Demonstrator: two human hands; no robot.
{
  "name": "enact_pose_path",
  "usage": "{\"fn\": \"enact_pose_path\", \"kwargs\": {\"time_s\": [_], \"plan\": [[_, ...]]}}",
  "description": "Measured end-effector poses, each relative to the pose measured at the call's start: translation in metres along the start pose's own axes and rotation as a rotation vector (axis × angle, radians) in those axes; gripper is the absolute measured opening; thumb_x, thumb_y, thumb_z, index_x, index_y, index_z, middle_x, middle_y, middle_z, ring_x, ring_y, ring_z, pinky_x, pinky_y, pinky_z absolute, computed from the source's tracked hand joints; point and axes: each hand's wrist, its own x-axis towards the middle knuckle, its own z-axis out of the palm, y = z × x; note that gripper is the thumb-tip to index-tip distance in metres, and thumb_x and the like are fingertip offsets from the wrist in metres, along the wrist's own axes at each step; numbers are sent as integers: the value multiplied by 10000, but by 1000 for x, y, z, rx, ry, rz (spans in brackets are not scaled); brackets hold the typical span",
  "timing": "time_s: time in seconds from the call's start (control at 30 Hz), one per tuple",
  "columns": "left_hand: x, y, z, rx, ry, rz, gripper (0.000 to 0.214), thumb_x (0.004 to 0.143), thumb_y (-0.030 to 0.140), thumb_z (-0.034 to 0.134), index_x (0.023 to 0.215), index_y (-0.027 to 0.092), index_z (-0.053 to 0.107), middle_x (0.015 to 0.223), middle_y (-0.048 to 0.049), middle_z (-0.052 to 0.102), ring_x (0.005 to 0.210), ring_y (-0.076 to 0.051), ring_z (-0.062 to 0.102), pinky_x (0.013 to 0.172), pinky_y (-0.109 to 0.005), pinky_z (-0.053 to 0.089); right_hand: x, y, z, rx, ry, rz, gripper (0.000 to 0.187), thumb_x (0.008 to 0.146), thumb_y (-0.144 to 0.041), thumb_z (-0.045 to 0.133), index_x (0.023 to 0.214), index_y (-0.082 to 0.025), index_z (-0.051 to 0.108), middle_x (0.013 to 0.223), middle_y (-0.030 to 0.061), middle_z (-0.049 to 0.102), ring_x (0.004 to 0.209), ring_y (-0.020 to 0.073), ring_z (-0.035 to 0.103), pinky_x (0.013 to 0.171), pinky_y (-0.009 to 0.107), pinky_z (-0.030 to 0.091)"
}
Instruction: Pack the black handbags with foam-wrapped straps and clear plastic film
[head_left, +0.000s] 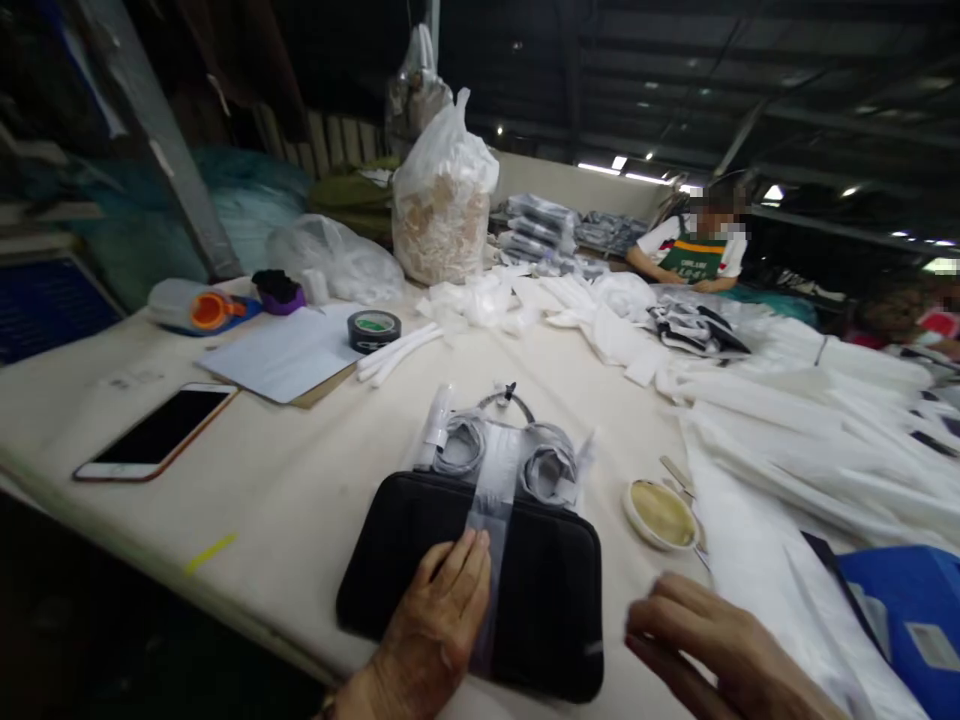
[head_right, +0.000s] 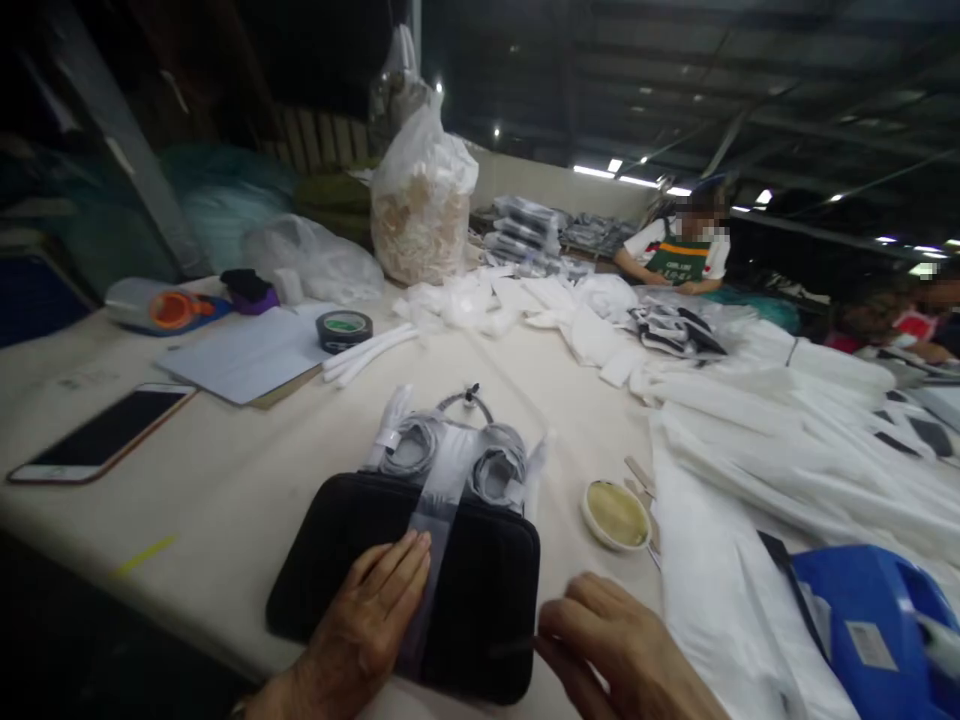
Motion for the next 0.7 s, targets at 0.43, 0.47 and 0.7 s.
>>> {"fn": "enact_pose_path", "kwargs": {"time_s": [0.43, 0.47, 0.7], "plan": [[-4, -5, 0, -42, -13, -8, 417, 922, 94, 221, 1077, 84, 609, 1205, -100, 578, 1185, -229, 461, 990, -359, 337, 146, -11, 35, -404, -347, -317, 156, 834, -131, 507, 707, -187, 578, 656, 12, 567, 614, 142, 505, 594, 275, 326], [-3, -5, 0, -47, -13, -5, 419, 924, 94, 220, 1077, 87, 610, 1210, -97, 575, 1189, -225, 459, 994, -354, 335, 147, -10, 32, -390, -352, -304, 162, 839, -133, 502, 706, -185, 576, 661, 14, 568, 625, 143, 510, 603, 274, 333], [-2, -5, -2, -64, -18, -9, 412, 924, 87, 227, 1062, 80, 615, 1209, -104, 577, 1192, -221, 461, 1001, -349, 338, 145, -8, 18, -283, -376, -215, 192, 877, -174, 473, 713, -174, 572, 697, 28, 579, 661, 151, 515, 616, 267, 362]]}}
